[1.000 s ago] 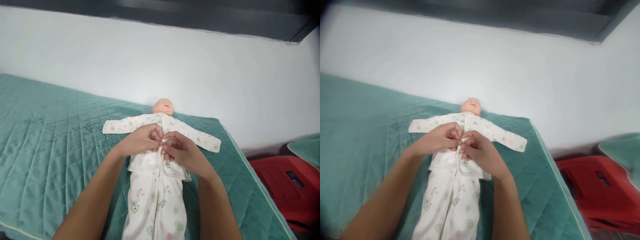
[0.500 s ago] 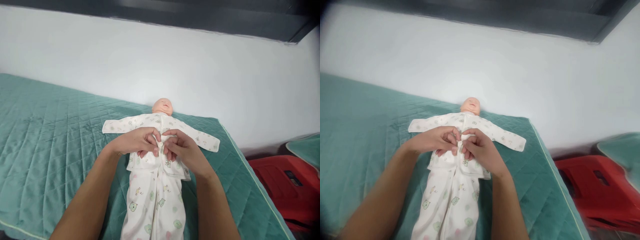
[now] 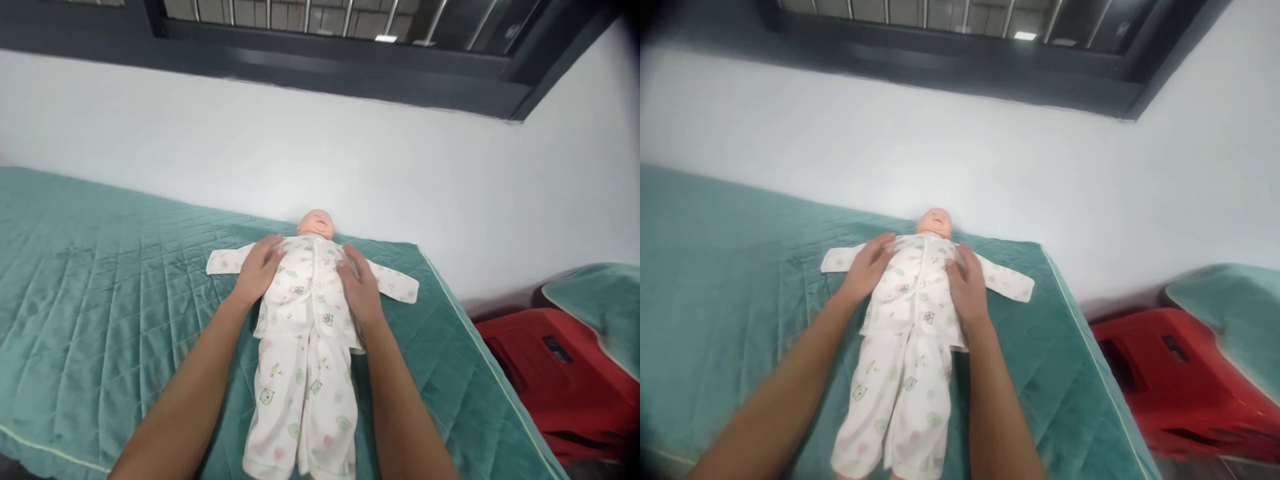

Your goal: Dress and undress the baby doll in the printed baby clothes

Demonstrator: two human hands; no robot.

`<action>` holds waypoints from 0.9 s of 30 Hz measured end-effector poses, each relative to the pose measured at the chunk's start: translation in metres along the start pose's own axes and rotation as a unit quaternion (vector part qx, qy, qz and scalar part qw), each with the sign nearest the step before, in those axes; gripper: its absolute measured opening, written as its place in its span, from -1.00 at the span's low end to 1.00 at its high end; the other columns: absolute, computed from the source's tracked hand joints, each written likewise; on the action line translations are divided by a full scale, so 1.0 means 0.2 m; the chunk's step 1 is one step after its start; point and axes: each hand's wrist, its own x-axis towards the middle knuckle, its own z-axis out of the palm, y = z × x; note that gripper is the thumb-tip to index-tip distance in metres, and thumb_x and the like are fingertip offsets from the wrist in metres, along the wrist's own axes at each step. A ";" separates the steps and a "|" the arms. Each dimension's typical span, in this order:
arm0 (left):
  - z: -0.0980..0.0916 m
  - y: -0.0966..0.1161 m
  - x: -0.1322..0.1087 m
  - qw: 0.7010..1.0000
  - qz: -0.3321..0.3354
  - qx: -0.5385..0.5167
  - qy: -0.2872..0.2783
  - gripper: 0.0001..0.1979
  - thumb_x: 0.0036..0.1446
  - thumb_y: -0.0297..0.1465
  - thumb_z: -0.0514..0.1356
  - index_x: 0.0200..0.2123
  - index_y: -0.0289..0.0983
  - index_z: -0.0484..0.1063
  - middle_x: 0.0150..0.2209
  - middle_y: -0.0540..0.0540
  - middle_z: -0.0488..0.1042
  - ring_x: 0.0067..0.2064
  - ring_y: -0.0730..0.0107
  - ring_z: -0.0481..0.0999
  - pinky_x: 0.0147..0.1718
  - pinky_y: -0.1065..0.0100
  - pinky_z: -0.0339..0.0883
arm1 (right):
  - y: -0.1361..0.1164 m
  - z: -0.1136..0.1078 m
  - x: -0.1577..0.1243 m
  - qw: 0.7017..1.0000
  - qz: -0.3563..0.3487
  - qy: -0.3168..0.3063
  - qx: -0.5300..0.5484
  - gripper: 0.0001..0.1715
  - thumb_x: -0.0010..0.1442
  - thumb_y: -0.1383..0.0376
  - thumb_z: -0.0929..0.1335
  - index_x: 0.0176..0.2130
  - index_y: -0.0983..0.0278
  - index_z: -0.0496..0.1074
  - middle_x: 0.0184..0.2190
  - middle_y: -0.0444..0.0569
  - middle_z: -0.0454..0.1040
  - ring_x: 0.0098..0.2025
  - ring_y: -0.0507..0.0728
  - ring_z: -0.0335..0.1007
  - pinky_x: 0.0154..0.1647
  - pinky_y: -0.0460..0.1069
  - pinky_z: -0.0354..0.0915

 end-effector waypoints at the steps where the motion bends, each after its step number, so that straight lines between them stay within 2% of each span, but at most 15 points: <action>1: 0.01 -0.03 -0.01 0.998 0.017 0.039 -0.036 -0.59 0.33 -0.21 -0.05 0.09 -0.23 0.42 0.22 -0.13 0.38 0.30 0.26 0.24 0.32 0.15 0.00 | 0.01 0.01 0.00 1.000 0.000 -0.023 -0.011 -0.40 0.23 -0.03 0.30 0.18 0.12 0.35 0.32 -0.06 0.22 0.38 0.18 0.02 0.41 0.16 -0.10; 3: 0.01 -0.06 -0.05 0.990 0.036 0.108 -0.084 -0.54 0.38 -0.23 -0.14 0.16 -0.22 0.37 0.26 -0.10 0.33 0.35 0.30 0.16 0.35 0.13 -0.11 | 0.03 0.03 -0.02 0.998 0.002 -0.063 -0.014 -0.35 0.25 -0.09 0.26 0.22 0.12 0.33 0.36 -0.08 0.15 0.41 0.16 -0.05 0.43 0.14 -0.16; 7: -0.07 -0.13 -0.15 0.957 0.035 0.272 -0.090 -0.50 0.38 -0.23 -0.18 0.28 -0.20 0.23 0.37 -0.09 0.12 0.41 0.23 0.00 0.36 0.00 -0.18 | 0.08 0.01 -0.10 0.996 -0.013 -0.088 -0.025 -0.27 0.30 -0.15 0.17 0.31 0.09 0.19 0.40 -0.12 0.04 0.43 0.12 -0.13 0.44 0.11 -0.19; 9: -0.15 -0.18 -0.18 0.935 0.021 0.344 -0.086 -0.47 0.36 -0.22 -0.13 0.33 -0.19 0.14 0.40 -0.12 0.04 0.42 0.13 -0.05 0.35 -0.09 -0.21 | 0.14 -0.05 -0.12 0.991 -0.053 -0.083 -0.089 -0.26 0.33 -0.13 0.11 0.34 0.14 0.15 0.41 -0.07 0.01 0.44 0.13 -0.15 0.44 0.13 -0.21; 11: -0.24 -0.24 -0.20 0.918 -0.009 0.389 -0.080 -0.41 0.31 -0.18 -0.05 0.36 -0.20 0.06 0.41 -0.17 -0.01 0.42 0.01 -0.06 0.32 -0.17 -0.18 | 0.21 -0.14 -0.11 0.974 -0.088 -0.065 -0.201 -0.24 0.36 -0.08 0.08 0.35 0.25 0.12 0.41 0.04 -0.02 0.45 0.17 -0.19 0.44 0.17 -0.21; 13: -0.33 -0.30 -0.21 0.907 -0.050 0.413 -0.070 -0.37 0.28 -0.19 -0.01 0.38 -0.20 0.02 0.41 -0.22 -0.01 0.40 -0.08 0.00 0.29 -0.21 -0.10 | 0.29 -0.27 -0.10 0.940 -0.088 -0.044 -0.326 -0.24 0.37 -0.03 0.08 0.37 0.33 0.07 0.42 0.13 -0.05 0.46 0.24 -0.25 0.42 0.23 -0.21; 15: -0.39 -0.34 -0.20 0.899 -0.087 0.425 -0.056 -0.38 0.28 -0.25 -0.03 0.38 -0.20 0.03 0.39 -0.26 0.03 0.37 -0.10 0.09 0.25 -0.18 0.00 | 0.35 -0.40 -0.08 0.902 -0.051 -0.037 -0.428 -0.27 0.37 0.02 0.08 0.37 0.32 0.05 0.42 0.15 -0.06 0.45 0.30 -0.26 0.39 0.29 -0.19; 17: -0.42 -0.36 -0.19 0.895 -0.108 0.430 -0.048 -0.41 0.27 -0.34 -0.06 0.37 -0.21 0.06 0.36 -0.27 0.13 0.33 -0.07 0.17 0.24 -0.13 0.05 | 0.39 -0.49 -0.07 0.873 0.003 -0.020 -0.487 -0.29 0.37 0.04 0.09 0.36 0.32 0.07 0.41 0.20 -0.03 0.44 0.35 -0.21 0.35 0.32 -0.12; 19: -0.42 -0.37 -0.19 0.895 -0.112 0.429 -0.048 -0.42 0.27 -0.40 -0.08 0.36 -0.22 0.08 0.30 -0.26 0.24 0.31 -0.02 0.22 0.25 -0.07 0.06 | 0.40 -0.54 -0.08 0.858 0.044 0.006 -0.512 -0.29 0.37 0.03 0.08 0.36 0.32 0.08 0.39 0.24 0.00 0.42 0.37 -0.13 0.32 0.32 -0.06; 23: -0.43 -0.36 -0.19 0.900 -0.116 0.419 -0.034 -0.44 0.27 -0.46 -0.12 0.32 -0.25 0.17 0.24 -0.24 0.35 0.27 0.02 0.29 0.22 0.01 0.13 | 0.39 -0.54 -0.08 0.853 0.084 0.047 -0.513 -0.31 0.36 0.05 0.09 0.34 0.30 0.13 0.33 0.25 0.15 0.36 0.35 0.04 0.28 0.27 0.01; 27: -0.45 -0.36 -0.21 0.903 -0.133 0.409 -0.005 -0.45 0.26 -0.52 -0.13 0.30 -0.29 0.22 0.26 -0.23 0.32 0.24 0.02 0.32 0.15 0.06 0.22 | 0.39 -0.55 -0.08 0.875 0.076 0.047 -0.476 -0.38 0.35 0.15 0.11 0.29 0.29 0.22 0.25 0.19 0.30 0.31 0.32 0.11 0.28 0.25 0.00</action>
